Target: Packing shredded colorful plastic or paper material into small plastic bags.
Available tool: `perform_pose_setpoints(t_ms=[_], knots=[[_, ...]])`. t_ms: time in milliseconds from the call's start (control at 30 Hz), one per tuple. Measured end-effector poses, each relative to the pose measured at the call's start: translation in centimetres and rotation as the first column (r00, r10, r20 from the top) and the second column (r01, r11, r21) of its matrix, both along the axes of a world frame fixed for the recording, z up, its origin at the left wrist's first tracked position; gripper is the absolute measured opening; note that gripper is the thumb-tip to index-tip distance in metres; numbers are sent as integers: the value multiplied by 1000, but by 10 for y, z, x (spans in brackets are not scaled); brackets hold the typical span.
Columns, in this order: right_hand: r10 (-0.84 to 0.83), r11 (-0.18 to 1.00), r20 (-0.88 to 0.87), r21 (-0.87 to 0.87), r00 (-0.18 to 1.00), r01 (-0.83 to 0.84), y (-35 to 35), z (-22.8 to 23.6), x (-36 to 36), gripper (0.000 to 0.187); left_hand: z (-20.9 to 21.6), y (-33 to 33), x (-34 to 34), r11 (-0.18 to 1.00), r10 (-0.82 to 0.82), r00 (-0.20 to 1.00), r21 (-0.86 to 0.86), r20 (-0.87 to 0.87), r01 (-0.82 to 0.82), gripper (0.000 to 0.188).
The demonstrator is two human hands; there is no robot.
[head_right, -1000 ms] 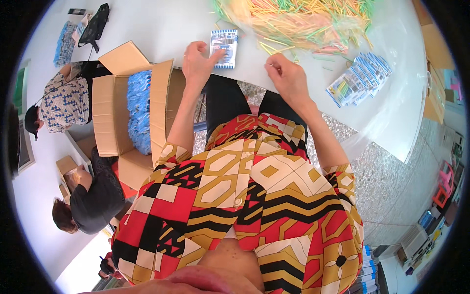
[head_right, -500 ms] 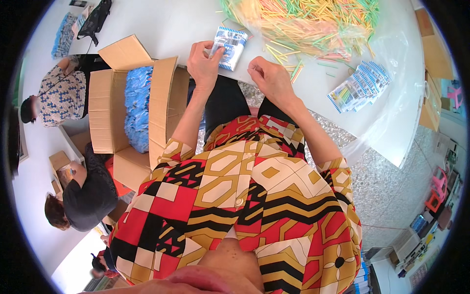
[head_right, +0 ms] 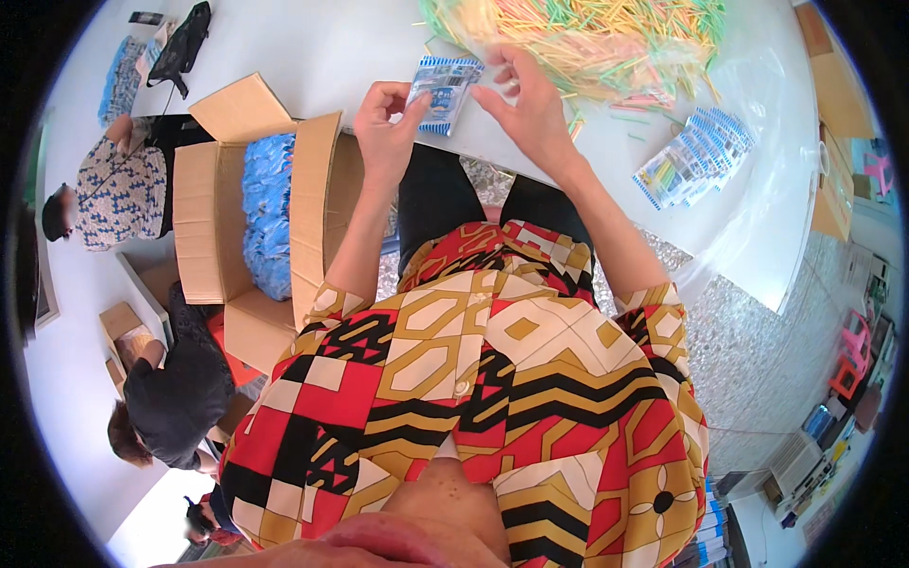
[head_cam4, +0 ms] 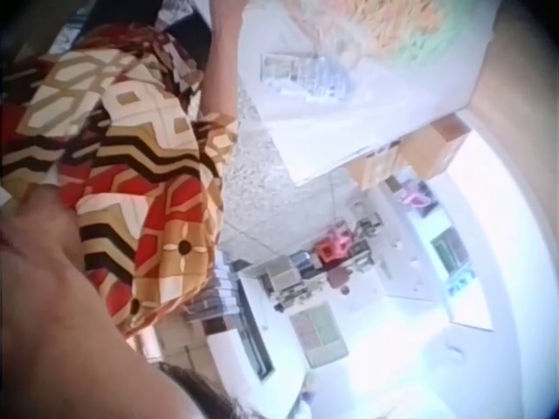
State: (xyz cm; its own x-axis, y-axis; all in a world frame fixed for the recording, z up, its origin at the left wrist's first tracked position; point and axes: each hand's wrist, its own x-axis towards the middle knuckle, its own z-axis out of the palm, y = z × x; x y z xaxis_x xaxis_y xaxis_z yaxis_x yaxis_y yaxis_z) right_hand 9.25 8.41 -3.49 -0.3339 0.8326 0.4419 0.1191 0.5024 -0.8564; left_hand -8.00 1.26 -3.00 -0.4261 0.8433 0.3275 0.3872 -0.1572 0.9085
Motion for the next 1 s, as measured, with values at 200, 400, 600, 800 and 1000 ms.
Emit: perform_pose_setpoints(t_ms=[200, 400, 600, 800, 1000], knots=[[364, 873, 21, -354, 931, -334, 16, 23, 10, 20, 23, -10, 11, 951, -286, 882, 0, 375, 309, 21], [513, 778, 6, -426, 858, -462, 6, 55, 18, 16, 40, -12, 20, 680, -417, 464, -70, 781, 729, 35], [513, 837, 104, -279, 852, -470, 6, 55, 25, 18, 32, -15, 35, 623, -418, 271, 57, 867, 780, 30], [284, 955, 128, 46, 950, -292, 6, 51, 26, 24, 32, -11, 48, 782, -342, 581, -119, 739, 611, 23], [134, 920, 146, 348, 980, -178, -3, 49, 26, 25, 35, -13, 51, 860, -266, 717, -177, 644, 478, 17]])
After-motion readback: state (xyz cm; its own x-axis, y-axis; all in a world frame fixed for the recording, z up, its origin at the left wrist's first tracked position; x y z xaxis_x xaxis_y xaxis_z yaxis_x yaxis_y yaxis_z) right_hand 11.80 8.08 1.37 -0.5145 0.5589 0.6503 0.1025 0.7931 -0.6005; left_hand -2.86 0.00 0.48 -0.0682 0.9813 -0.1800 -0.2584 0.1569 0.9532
